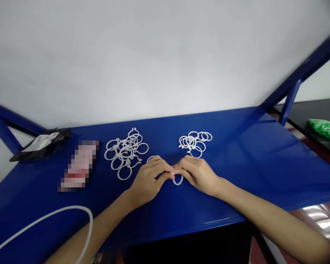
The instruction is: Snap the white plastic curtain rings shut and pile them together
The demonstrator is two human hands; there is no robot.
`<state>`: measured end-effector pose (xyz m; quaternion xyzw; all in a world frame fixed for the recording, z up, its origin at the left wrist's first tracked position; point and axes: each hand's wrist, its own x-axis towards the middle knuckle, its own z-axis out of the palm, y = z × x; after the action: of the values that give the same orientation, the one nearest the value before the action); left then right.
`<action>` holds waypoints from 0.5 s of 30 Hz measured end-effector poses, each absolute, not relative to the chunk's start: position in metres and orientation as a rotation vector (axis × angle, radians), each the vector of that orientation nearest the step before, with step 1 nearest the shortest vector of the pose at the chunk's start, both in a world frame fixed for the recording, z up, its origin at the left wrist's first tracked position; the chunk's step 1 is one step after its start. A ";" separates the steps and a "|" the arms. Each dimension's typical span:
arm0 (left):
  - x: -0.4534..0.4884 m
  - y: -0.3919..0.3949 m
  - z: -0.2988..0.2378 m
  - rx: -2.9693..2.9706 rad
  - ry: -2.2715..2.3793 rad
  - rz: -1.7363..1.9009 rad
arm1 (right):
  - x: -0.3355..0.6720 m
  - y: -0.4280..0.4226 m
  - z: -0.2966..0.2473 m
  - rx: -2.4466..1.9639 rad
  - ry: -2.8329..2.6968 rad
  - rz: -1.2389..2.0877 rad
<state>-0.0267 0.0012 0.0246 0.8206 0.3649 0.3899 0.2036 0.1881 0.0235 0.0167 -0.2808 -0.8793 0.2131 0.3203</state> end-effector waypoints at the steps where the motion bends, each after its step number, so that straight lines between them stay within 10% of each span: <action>1: -0.028 0.002 0.024 2.340 1.076 1.077 | 0.189 0.025 0.018 -0.769 -2.313 0.519; 15: -0.037 0.006 0.014 2.926 1.431 0.511 | 0.235 0.074 0.024 -1.507 -2.112 -0.397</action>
<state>-0.0368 0.0062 0.0143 0.8848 0.4327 0.1546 -0.0776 0.2345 0.0740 0.0236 -0.5549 -0.7780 -0.1463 0.2557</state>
